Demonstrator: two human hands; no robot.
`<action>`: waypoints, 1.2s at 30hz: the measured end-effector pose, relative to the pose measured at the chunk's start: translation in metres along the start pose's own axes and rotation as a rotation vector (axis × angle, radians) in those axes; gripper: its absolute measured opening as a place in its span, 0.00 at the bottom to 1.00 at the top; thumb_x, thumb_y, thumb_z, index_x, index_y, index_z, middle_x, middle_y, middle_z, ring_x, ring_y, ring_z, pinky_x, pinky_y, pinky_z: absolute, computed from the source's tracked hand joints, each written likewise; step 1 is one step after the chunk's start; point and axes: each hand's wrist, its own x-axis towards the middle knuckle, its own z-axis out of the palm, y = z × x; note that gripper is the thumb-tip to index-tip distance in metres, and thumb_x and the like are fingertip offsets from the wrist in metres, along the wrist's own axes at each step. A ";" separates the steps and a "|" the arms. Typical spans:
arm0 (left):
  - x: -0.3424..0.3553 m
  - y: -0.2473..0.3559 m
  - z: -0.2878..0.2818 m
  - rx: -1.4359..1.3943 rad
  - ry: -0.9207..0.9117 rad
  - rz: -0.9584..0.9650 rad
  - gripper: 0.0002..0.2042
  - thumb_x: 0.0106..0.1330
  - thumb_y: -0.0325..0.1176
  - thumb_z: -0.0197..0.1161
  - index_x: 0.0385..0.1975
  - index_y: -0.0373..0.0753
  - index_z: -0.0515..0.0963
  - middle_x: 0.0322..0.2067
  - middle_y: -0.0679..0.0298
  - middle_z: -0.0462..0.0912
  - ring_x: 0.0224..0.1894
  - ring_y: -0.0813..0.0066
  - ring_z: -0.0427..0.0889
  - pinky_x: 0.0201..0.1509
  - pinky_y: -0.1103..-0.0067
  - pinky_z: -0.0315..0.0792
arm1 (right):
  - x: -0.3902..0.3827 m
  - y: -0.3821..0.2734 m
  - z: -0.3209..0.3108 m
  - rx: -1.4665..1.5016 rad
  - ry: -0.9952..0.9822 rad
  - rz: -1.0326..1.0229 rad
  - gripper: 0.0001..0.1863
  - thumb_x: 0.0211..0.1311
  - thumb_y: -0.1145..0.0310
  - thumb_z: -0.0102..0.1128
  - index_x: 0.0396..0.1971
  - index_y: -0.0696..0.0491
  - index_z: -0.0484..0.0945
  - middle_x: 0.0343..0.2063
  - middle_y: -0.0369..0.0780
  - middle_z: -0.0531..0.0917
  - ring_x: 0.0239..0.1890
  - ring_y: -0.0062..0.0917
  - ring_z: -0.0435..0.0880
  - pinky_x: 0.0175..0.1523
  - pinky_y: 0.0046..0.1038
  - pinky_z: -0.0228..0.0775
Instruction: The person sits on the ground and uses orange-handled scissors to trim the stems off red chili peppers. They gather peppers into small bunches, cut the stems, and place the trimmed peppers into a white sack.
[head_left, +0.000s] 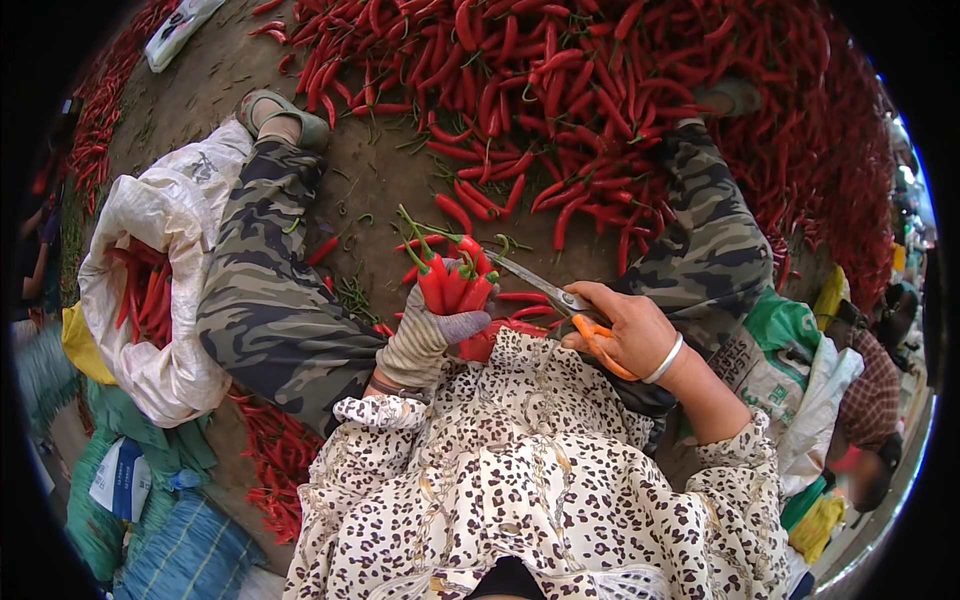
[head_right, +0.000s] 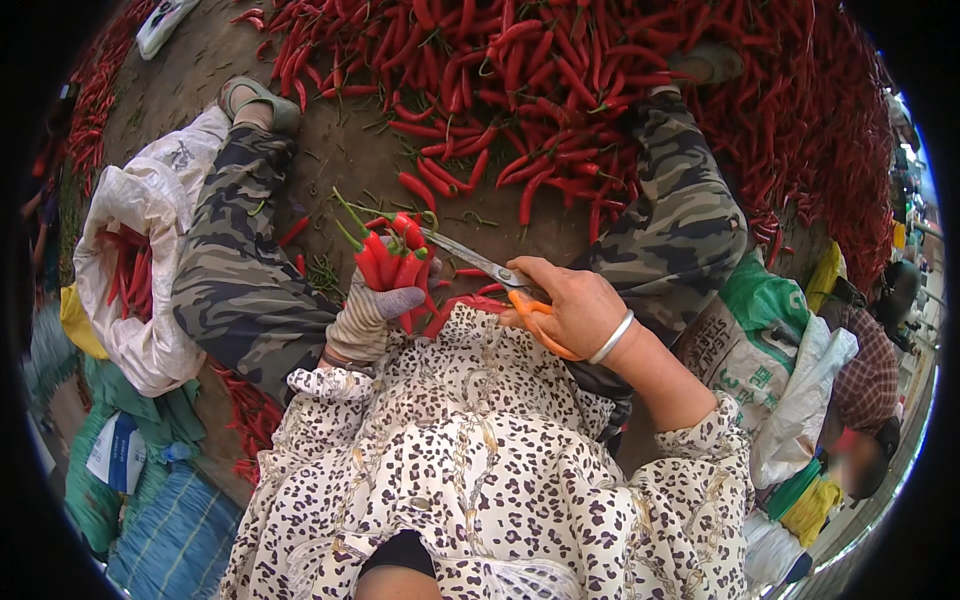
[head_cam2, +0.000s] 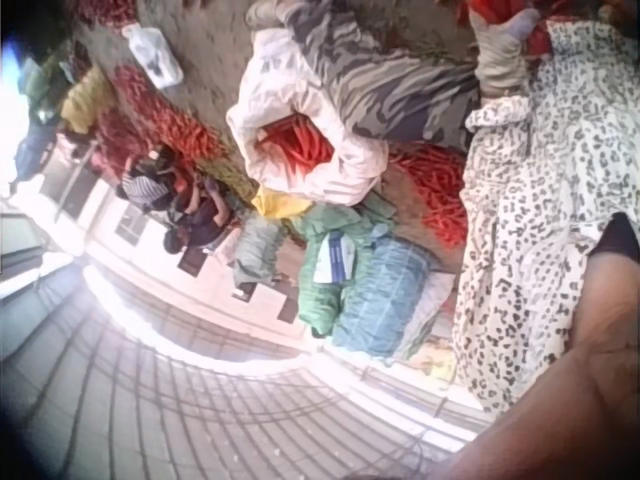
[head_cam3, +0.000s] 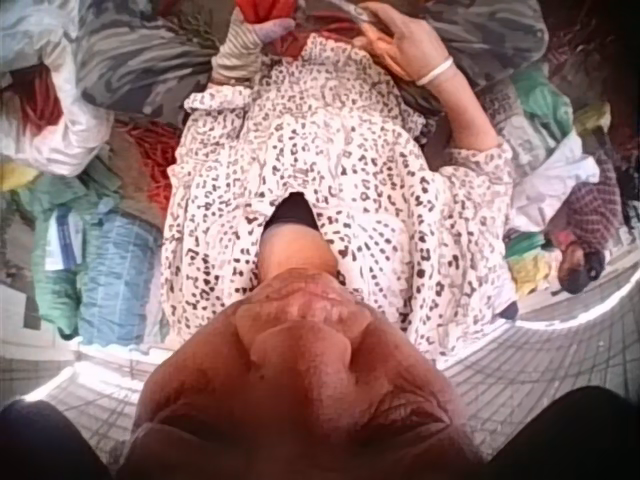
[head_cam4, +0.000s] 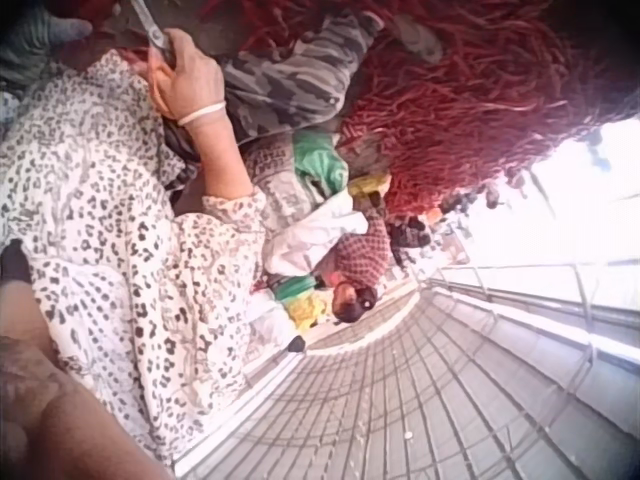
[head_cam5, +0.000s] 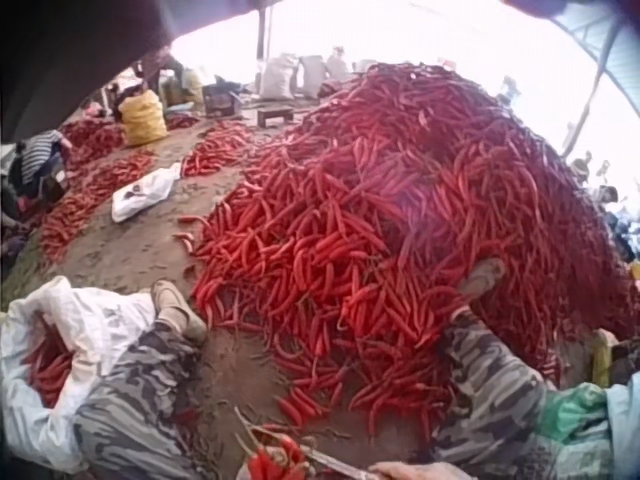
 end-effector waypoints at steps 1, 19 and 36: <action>0.000 0.000 -0.001 0.004 0.000 -0.007 0.32 0.42 0.23 0.68 0.51 0.37 0.63 0.42 0.59 0.75 0.46 0.67 0.75 0.49 0.72 0.73 | -0.001 0.002 0.001 -0.021 0.010 0.009 0.25 0.48 0.54 0.64 0.43 0.52 0.70 0.24 0.45 0.79 0.28 0.38 0.79 0.31 0.32 0.69; -0.004 0.002 0.002 -0.072 -0.147 -0.132 0.33 0.39 0.22 0.66 0.52 0.37 0.63 0.43 0.62 0.73 0.49 0.68 0.73 0.56 0.70 0.65 | 0.001 0.005 -0.027 -0.100 -0.159 -0.157 0.27 0.48 0.54 0.63 0.46 0.51 0.69 0.31 0.43 0.78 0.32 0.37 0.79 0.36 0.32 0.71; -0.002 0.003 0.002 -0.083 -0.157 -0.143 0.34 0.39 0.21 0.65 0.53 0.37 0.63 0.43 0.61 0.73 0.50 0.68 0.72 0.57 0.71 0.64 | -0.001 0.007 -0.022 -0.078 -0.206 -0.120 0.31 0.48 0.49 0.63 0.48 0.53 0.68 0.33 0.44 0.78 0.35 0.37 0.79 0.39 0.33 0.70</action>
